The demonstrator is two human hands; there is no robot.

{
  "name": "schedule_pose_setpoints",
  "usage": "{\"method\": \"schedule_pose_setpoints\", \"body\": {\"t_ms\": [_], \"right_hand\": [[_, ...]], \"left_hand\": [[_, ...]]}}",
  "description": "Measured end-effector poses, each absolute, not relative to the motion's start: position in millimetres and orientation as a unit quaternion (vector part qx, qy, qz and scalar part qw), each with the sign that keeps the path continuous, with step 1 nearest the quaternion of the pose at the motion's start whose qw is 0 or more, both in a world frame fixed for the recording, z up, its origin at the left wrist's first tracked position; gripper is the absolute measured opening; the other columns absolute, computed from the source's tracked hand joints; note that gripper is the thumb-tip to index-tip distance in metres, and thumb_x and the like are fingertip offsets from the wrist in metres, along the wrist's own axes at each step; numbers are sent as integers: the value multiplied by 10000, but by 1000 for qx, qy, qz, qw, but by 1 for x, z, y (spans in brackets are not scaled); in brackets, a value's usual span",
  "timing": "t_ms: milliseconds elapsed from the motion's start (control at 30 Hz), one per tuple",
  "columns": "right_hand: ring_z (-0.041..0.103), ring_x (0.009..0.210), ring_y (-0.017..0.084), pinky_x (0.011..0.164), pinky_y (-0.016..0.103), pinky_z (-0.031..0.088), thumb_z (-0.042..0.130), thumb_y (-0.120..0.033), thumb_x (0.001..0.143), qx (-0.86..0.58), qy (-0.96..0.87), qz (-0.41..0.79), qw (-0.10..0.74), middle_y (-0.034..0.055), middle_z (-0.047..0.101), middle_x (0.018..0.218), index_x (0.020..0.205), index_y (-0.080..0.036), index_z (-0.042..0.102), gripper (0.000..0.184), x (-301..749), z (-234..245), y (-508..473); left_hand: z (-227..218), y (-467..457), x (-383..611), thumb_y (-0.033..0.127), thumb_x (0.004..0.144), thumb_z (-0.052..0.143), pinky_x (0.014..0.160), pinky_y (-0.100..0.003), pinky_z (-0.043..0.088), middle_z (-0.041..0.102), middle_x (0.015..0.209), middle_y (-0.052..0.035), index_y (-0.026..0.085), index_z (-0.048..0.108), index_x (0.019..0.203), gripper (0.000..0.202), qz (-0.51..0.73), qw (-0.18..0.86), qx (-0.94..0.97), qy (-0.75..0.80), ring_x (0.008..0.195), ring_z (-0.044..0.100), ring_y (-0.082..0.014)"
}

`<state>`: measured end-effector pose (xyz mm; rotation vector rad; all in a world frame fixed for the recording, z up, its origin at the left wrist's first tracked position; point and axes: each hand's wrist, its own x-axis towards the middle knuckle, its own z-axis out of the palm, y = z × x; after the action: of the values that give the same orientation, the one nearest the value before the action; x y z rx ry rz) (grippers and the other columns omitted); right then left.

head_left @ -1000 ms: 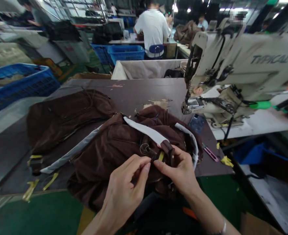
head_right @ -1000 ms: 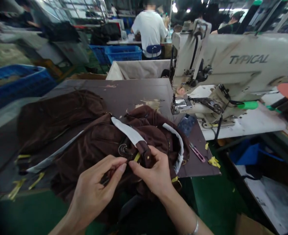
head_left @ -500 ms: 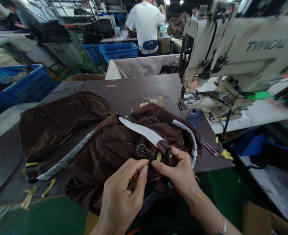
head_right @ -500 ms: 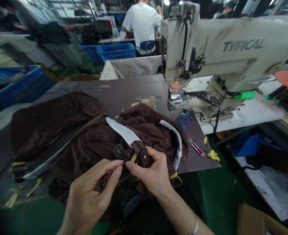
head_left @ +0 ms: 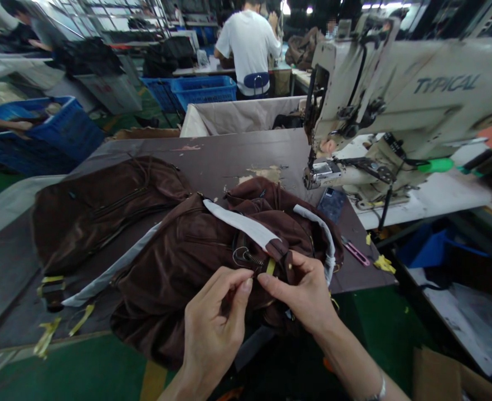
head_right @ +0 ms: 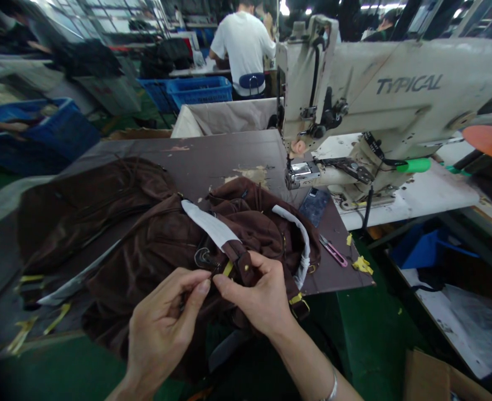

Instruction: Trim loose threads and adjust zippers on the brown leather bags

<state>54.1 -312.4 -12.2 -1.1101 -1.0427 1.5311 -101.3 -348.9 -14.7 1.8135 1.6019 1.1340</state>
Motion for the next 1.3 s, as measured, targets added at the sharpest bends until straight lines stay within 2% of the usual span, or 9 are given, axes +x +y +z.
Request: {"method": "schedule_pose_setpoints", "body": {"t_ms": [233,467,800,1100,1300], "right_hand": [[546,628,124,606,246,474,820,-230,640,-434,-409,646,477,3,655,746,947,-171,726,326,54,-16,-309],[544,597,120,585,245,480,847,-222,594,-441,-373,655,487,9,663,715,918,-155,740,348,52,-16,-308],[573,627,139,610,264,499,870,-267,558,-436,-358,663,492,14,682,742,860,-163,742,344,51,-14,-309],[579,688,143,655,262,485,838,-276,633,-418,-383,667,483,17,684,819,955,-175,728,354,55,-20,-309],[501,613,106,590,233,438,825,-273,652,-425,-397,658,478,-10,624,731,907,-162,720,297,55,-19,-310]], "left_hand": [[-14,-342,-102,131,875,549,683,-221,482,631,874,-23,174,650,1026,186,409,230,670,576,785,590,-129],[-11,-343,-108,109,875,553,771,-232,484,644,945,-23,190,652,1062,226,396,233,693,555,867,606,-131],[-16,-340,-113,154,886,549,720,-227,492,649,924,-26,198,658,1064,213,391,257,683,561,811,603,-131],[-17,-335,-108,158,894,532,703,-215,472,615,866,-15,183,624,945,108,395,245,684,563,756,573,-117],[-12,-333,-105,145,897,513,725,-230,462,622,872,-34,168,630,948,130,396,222,697,555,804,577,-136]]}}
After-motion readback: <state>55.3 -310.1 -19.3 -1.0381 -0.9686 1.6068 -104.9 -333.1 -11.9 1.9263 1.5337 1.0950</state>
